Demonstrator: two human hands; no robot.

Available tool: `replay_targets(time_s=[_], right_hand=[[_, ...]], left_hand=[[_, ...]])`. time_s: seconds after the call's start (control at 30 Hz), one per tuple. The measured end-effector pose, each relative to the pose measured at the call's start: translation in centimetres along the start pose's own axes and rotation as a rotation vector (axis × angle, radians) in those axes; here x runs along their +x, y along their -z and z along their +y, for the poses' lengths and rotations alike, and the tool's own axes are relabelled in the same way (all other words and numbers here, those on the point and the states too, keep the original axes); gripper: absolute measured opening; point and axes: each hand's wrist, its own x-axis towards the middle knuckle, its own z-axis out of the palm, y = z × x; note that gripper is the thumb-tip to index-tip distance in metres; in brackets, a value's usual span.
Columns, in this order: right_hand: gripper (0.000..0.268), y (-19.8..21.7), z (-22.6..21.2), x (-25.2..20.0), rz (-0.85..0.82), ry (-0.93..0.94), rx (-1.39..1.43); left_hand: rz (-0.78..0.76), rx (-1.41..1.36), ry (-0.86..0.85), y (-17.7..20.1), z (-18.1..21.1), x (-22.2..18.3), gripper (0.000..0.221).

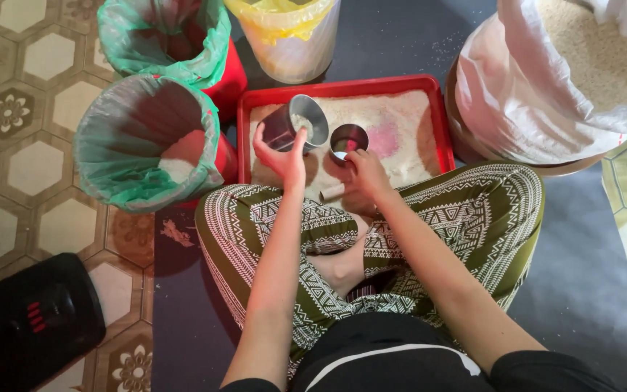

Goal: The person transfers grains from large bags into a red tray by scooping the grains with small metal cups and pouring them into the tray, occasionally pouring grains from one cup to another or back into the bag.

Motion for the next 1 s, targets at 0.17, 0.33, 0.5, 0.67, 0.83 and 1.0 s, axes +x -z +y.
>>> replay_targets(time_s=[0.17, 0.33, 0.5, 0.67, 0.83, 1.0], right_hand=[[0.04, 4.0, -3.9, -0.8, -0.021, -0.082, 0.114], [0.04, -0.8, -1.3, -3.1, -0.134, -0.062, -0.149], [0.033, -1.8, -1.2, -3.4, -0.197, -0.073, -0.243], [0.023, -1.2, -1.8, -3.4, -0.245, -0.103, -0.213], [0.028, -1.7, -1.4, -3.5, -0.234, -0.106, -0.212], [0.04, -3.3, 0.1, -3.7, -0.265, -0.136, -0.305]], left_hand=[[-0.081, 0.134, -0.507, -0.9, -1.9, -0.3, 0.095], [-0.18, 0.192, -0.701, -0.5, 2.1, -2.5, 0.089], [-0.242, 0.253, -0.829, -0.2, 3.5, -3.7, 0.082], [-0.291, 0.321, -0.967, -0.5, 3.2, -4.1, 0.081], [-0.301, 0.342, -1.049, -0.8, 3.4, -4.3, 0.082], [-0.297, 0.337, -1.023, -0.9, 2.8, -4.1, 0.084]])
